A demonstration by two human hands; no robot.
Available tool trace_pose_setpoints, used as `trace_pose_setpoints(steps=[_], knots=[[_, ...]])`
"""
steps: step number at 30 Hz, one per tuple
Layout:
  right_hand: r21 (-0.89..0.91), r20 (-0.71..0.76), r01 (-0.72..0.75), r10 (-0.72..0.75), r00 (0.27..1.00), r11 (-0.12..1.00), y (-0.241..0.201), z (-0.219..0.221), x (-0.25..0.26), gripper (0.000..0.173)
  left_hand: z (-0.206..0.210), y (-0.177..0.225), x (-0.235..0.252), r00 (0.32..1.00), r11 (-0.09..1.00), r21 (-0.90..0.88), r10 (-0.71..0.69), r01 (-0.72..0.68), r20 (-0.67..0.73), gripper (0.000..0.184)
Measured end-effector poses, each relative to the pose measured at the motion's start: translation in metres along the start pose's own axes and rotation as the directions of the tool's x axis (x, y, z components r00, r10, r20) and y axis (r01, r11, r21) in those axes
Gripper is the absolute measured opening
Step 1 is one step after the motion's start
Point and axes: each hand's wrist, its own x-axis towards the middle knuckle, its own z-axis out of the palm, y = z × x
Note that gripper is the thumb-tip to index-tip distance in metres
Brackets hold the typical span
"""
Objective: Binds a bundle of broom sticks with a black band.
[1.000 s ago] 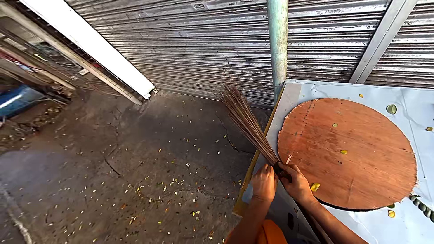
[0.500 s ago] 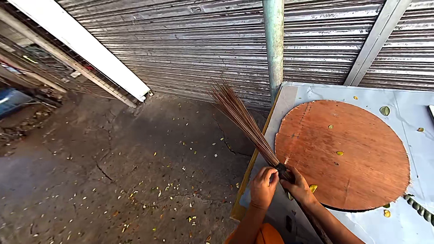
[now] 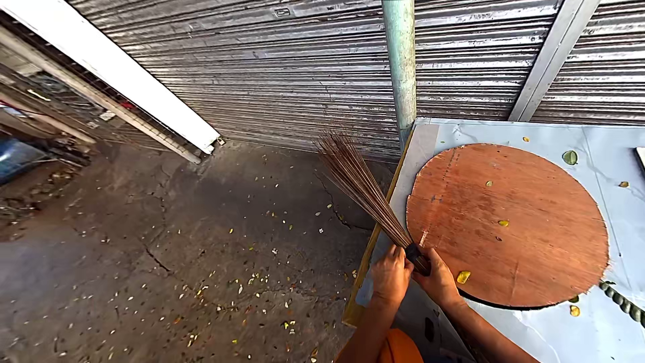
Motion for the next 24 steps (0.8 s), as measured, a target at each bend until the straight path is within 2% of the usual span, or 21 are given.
trace_pose_setpoints(steps=[3, 7, 12, 14, 17, 19, 22, 23, 24], knots=[[-0.022, 0.008, 0.0, 0.0, 1.0, 1.0, -0.002, 0.0, -0.002, 0.062, 0.004, -0.003, -0.002, 1.0, 1.0, -0.019, -0.02, 0.02, 0.008, 0.013], [-0.013, 0.027, 0.015, -0.014, 1.0, 1.0, -0.002, -0.002, -0.003, 0.062, -0.007, 0.0, 0.001, 0.988, 0.997, -0.023, -0.074, 0.077, 0.132, 0.017], [0.039, 0.049, 0.015, -0.017, 0.999, 0.999, -0.001, 0.001, -0.003, 0.063, -0.011, -0.002, -0.001, 0.993, 0.998, 0.009, -0.065, 0.064, 0.098, 0.016], [0.212, 0.051, -0.021, 0.01, 0.999, 0.977, 0.004, 0.005, 0.0, 0.062, -0.008, -0.007, -0.004, 1.0, 0.999, -0.031, -0.017, 0.017, 0.0, 0.012], [0.603, 0.129, -0.119, 0.052, 0.99, 0.789, 0.0, -0.003, -0.006, 0.054, -0.001, -0.019, -0.008, 0.972, 0.959, -0.262, 0.049, -0.111, -0.231, 0.007], [0.737, 0.209, -0.174, 0.025, 0.978, 0.654, -0.008, -0.015, -0.014, 0.052, -0.006, -0.021, -0.012, 0.969, 0.831, -0.551, -0.069, -0.075, -0.235, 0.022], [0.817, 0.264, -0.177, -0.082, 0.961, 0.549, -0.023, -0.031, -0.026, 0.058, -0.027, -0.009, -0.016, 0.961, 0.447, -0.892, -0.267, 0.063, -0.066, 0.065], [0.828, 0.258, -0.159, -0.114, 0.959, 0.538, -0.031, -0.036, -0.031, 0.059, -0.037, -0.004, -0.016, 0.958, 0.317, -0.942, -0.287, 0.111, 0.016, 0.076], [0.836, 0.236, -0.123, -0.148, 0.96, 0.535, -0.041, -0.04, -0.036, 0.058, -0.047, 0.001, -0.016, 0.955, 0.188, -0.972, -0.284, 0.143, 0.086, 0.077]])
